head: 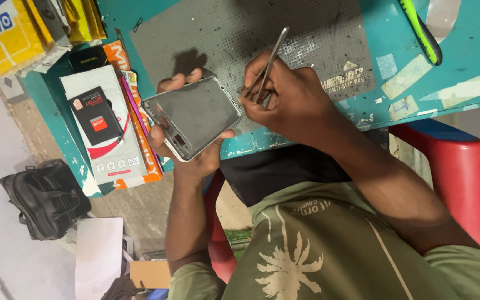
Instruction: The person cleans the inside of a disassembled smartphone frame using a liquid solvent and tweezers. They repeatedly apply the liquid from a bottle and scrape the interior surfaces with the tweezers to remove residue.
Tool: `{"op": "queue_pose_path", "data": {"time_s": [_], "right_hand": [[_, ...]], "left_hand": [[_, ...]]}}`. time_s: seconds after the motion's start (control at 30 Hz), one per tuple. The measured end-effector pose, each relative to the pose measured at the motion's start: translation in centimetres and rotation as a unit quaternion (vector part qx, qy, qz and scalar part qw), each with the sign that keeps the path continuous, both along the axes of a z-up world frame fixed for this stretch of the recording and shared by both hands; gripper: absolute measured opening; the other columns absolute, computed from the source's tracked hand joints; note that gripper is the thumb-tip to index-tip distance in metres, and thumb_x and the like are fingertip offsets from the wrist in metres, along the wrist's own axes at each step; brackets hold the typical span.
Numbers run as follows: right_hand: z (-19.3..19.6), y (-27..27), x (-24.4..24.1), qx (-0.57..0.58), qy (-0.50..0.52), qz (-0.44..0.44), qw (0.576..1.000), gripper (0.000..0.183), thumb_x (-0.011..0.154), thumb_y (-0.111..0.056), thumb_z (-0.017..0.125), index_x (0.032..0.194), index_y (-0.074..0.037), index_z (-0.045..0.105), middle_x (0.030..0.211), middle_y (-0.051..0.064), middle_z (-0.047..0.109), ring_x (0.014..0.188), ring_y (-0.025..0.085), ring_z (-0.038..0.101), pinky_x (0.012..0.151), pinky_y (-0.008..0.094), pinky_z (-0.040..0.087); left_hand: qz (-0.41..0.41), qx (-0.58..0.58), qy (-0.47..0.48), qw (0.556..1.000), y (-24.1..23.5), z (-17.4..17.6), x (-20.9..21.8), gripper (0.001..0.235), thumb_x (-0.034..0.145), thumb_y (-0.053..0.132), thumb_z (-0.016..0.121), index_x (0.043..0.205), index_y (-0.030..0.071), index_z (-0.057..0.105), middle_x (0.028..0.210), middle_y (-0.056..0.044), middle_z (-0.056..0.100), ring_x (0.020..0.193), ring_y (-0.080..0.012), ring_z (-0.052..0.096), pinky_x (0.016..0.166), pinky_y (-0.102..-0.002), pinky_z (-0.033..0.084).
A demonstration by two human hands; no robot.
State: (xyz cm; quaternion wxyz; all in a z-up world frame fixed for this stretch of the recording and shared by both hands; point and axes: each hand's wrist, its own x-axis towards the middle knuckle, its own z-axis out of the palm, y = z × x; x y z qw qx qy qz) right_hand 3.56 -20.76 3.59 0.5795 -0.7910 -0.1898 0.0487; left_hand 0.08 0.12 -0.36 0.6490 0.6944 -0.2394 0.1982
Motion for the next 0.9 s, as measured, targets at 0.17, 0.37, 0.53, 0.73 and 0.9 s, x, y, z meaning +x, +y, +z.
{"op": "queue_pose_path", "data": {"time_s": [0.17, 0.37, 0.53, 0.73, 0.9], "right_hand": [[0.2, -0.5, -0.2, 0.018, 0.007, 0.010, 1.000, 0.033, 0.094, -0.006, 0.079, 0.113, -0.004, 0.053, 0.088, 0.005, 0.076, 0.078, 0.008, 0.076, 0.065, 0.022, 0.058], [0.6, -0.5, 0.1, 0.019, 0.046, 0.013, 0.999, 0.032, 0.093, -0.006, 0.079, 0.112, -0.004, 0.053, 0.085, 0.005, 0.075, 0.071, 0.006, 0.072, 0.059, 0.021, 0.054], [0.6, -0.2, 0.1, 0.010, 0.069, -0.005, 0.998, 0.033, 0.092, -0.007, 0.079, 0.112, -0.004, 0.052, 0.085, 0.004, 0.075, 0.066, 0.005, 0.070, 0.055, 0.021, 0.052], [1.1, -0.6, 0.4, 0.000, 0.087, 0.013, 0.996, 0.033, 0.091, -0.008, 0.078, 0.110, -0.004, 0.052, 0.078, 0.004, 0.073, 0.062, 0.006, 0.069, 0.053, 0.022, 0.051], [1.5, -0.5, 0.7, 0.011, 0.122, 0.007, 0.992, 0.033, 0.090, -0.008, 0.077, 0.110, -0.004, 0.052, 0.077, 0.004, 0.074, 0.064, 0.007, 0.071, 0.055, 0.022, 0.053]], "left_hand": [[0.000, 0.002, 0.002, 1.000, -0.1, 0.1, -0.1, 0.111, 0.086, 0.004, 0.086, 0.157, 0.059, 0.022, 0.155, -0.010, 0.035, 0.142, -0.0313, 0.050, 0.106, -0.045, 0.062], [0.002, 0.027, -0.009, 1.000, 0.0, 0.4, 0.0, 0.113, 0.088, 0.006, 0.086, 0.158, 0.060, 0.017, 0.160, -0.011, 0.035, 0.143, -0.0323, 0.051, 0.105, -0.045, 0.063], [0.008, 0.033, -0.002, 0.999, 0.1, 0.4, -0.2, 0.112, 0.088, 0.009, 0.086, 0.159, 0.061, 0.017, 0.157, -0.013, 0.034, 0.142, -0.0337, 0.050, 0.105, -0.046, 0.063], [0.010, 0.037, -0.009, 0.999, 0.0, 0.5, -0.1, 0.110, 0.087, 0.011, 0.085, 0.159, 0.059, 0.017, 0.158, -0.014, 0.035, 0.142, -0.0347, 0.051, 0.105, -0.047, 0.062], [0.008, 0.031, -0.005, 0.999, 0.1, 0.3, -0.2, 0.110, 0.087, 0.010, 0.086, 0.159, 0.059, 0.017, 0.157, -0.014, 0.034, 0.142, -0.0343, 0.051, 0.107, -0.047, 0.061]]}}
